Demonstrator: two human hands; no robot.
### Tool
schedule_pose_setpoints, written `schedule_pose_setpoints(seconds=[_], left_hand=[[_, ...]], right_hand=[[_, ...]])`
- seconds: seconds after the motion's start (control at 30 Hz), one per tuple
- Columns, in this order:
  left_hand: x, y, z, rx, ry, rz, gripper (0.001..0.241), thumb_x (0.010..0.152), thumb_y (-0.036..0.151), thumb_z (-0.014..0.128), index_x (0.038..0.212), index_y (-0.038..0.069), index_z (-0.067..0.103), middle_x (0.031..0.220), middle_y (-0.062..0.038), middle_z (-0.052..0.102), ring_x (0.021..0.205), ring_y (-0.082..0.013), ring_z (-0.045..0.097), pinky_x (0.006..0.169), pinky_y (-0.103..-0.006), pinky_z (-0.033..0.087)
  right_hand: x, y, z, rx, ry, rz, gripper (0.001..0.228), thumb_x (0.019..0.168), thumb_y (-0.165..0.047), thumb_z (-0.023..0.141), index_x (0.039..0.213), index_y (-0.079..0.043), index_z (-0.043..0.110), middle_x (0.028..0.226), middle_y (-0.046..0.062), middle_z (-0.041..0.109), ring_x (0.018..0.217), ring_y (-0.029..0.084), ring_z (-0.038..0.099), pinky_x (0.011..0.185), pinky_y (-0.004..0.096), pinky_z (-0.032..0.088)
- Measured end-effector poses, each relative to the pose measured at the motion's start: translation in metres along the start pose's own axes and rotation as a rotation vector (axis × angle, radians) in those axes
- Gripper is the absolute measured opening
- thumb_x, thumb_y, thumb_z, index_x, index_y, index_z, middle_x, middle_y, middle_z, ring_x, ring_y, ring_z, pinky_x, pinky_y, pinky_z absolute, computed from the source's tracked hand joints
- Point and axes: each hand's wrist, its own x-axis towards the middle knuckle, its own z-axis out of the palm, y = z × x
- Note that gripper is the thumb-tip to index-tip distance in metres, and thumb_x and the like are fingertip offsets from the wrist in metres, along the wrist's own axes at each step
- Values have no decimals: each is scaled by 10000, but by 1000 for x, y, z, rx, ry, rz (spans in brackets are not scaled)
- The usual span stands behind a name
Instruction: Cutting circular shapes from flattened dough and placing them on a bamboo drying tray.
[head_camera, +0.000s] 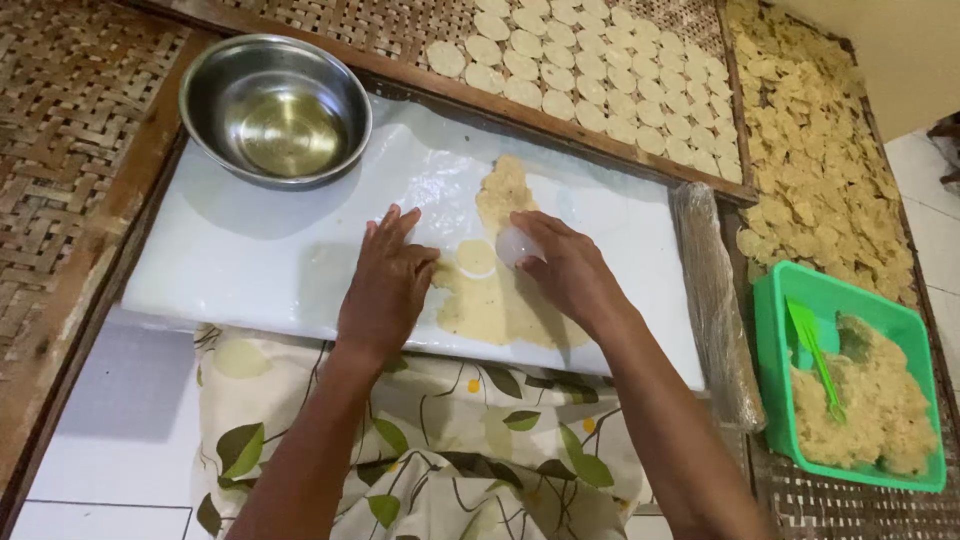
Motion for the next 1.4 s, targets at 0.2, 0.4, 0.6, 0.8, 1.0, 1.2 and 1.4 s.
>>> schedule_pose_setpoints(seconds=[0.2, 0.4, 0.6, 0.8, 1.0, 1.2, 1.4], left_hand=[[1, 0, -5, -129, 5, -15, 185, 951, 213, 713, 1101, 114, 755, 1510, -105, 525, 1493, -359, 399, 1290, -497, 212], [0, -7, 6, -158, 74, 1, 195, 947, 235, 736, 1110, 127, 742, 1532, -81, 504, 1509, -336, 381, 1305, -440, 198], [0, -8, 5, -151, 67, -6, 183, 924, 210, 755, 1086, 141, 708, 1524, -64, 511, 1512, -349, 379, 1302, -467, 214], [0, -15, 19, -102, 117, 16, 164, 932, 208, 767, 1058, 165, 672, 1517, -22, 505, 1510, -324, 390, 1297, -471, 252], [0, -11, 13, -102, 103, 19, 164, 927, 216, 774, 1052, 169, 679, 1517, -21, 505, 1516, -322, 378, 1295, -467, 248], [3, -10, 11, -77, 90, 20, 119, 946, 214, 768, 1033, 151, 715, 1513, -40, 527, 1519, -320, 385, 1292, -459, 243], [3, -6, 7, -88, 53, -12, 127, 978, 221, 708, 1063, 136, 749, 1518, -75, 532, 1515, -336, 377, 1295, -481, 237]], right_hand=[[3, 82, -13, 313, 345, -168, 508, 914, -35, 743, 1399, -48, 593, 1388, 256, 591, 1190, 469, 613, 841, 467, 608], [-34, 127, -40, 113, 385, 69, 578, 904, -126, 752, 1459, -123, 588, 1372, 237, 602, 1173, 463, 613, 894, 456, 607], [-39, 114, -24, 131, 268, -59, 555, 909, -32, 719, 1439, -66, 559, 1351, 260, 577, 1203, 482, 606, 836, 467, 633], [-35, 64, -20, 106, 118, -140, 515, 889, -8, 699, 1390, -61, 590, 1359, 203, 603, 1289, 434, 577, 874, 456, 639], [-33, 37, -26, 83, 61, -107, 518, 888, 41, 671, 1394, -43, 598, 1395, 235, 587, 1292, 444, 574, 987, 528, 558], [-30, 32, -25, 42, 11, -58, 526, 905, 24, 651, 1415, -91, 595, 1443, 188, 577, 1331, 401, 559, 1065, 525, 501], [-28, 36, -21, 64, 25, -91, 511, 889, 50, 657, 1388, -47, 603, 1412, 219, 595, 1318, 431, 556, 1068, 564, 483]])
